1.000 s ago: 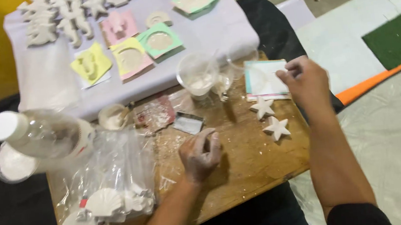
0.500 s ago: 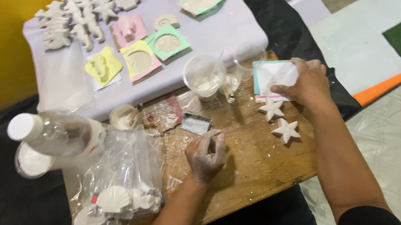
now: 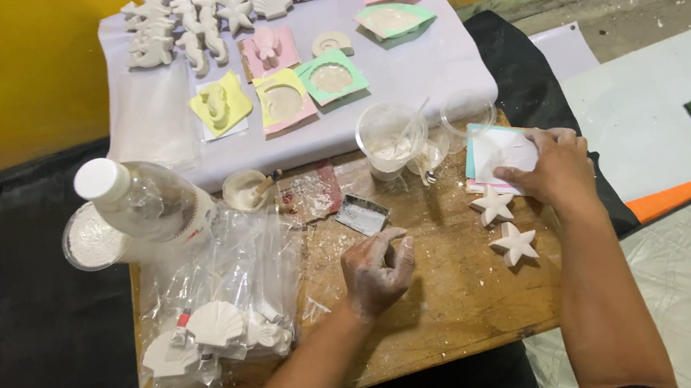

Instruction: Packaging molded plaster shapes into plastic bags and paper holders.

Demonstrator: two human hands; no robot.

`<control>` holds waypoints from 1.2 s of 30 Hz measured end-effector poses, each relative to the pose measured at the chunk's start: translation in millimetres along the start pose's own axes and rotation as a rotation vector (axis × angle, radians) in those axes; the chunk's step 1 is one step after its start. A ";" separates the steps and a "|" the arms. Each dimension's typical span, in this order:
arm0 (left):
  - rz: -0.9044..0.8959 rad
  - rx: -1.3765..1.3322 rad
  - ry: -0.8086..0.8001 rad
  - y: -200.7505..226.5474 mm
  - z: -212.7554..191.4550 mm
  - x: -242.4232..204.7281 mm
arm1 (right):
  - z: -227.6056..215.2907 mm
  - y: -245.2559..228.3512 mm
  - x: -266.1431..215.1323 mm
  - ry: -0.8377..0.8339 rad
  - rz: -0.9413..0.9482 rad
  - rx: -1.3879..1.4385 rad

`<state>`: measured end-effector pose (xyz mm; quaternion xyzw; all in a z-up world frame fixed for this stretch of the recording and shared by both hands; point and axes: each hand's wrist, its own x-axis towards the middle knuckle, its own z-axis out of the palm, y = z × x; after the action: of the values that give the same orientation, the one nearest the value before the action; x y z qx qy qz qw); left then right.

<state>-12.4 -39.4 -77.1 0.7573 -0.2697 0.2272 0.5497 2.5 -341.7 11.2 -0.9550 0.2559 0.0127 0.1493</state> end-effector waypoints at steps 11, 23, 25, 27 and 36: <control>-0.010 0.001 -0.005 12.8 -6.5 11.0 | 16.8 18.4 14.4 0.123 -0.108 0.058; -0.024 -0.035 -0.024 11.2 -5.1 11.9 | 24.1 51.9 14.5 0.131 -0.087 0.769; -0.025 -0.022 0.000 12.4 -6.0 10.6 | 15.3 54.5 11.2 0.167 -0.071 0.784; 0.035 0.088 -0.017 19.3 -9.3 12.4 | -7.4 39.2 -4.9 0.293 0.048 0.906; -0.245 -0.772 -0.010 20.6 -15.1 11.4 | -49.1 -103.3 -77.4 -0.265 -0.517 0.658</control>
<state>-18.1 -32.0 -50.8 0.5227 -0.2455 0.0382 0.8155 -16.4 -233.3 94.6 -0.8794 -0.0224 0.0151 0.4753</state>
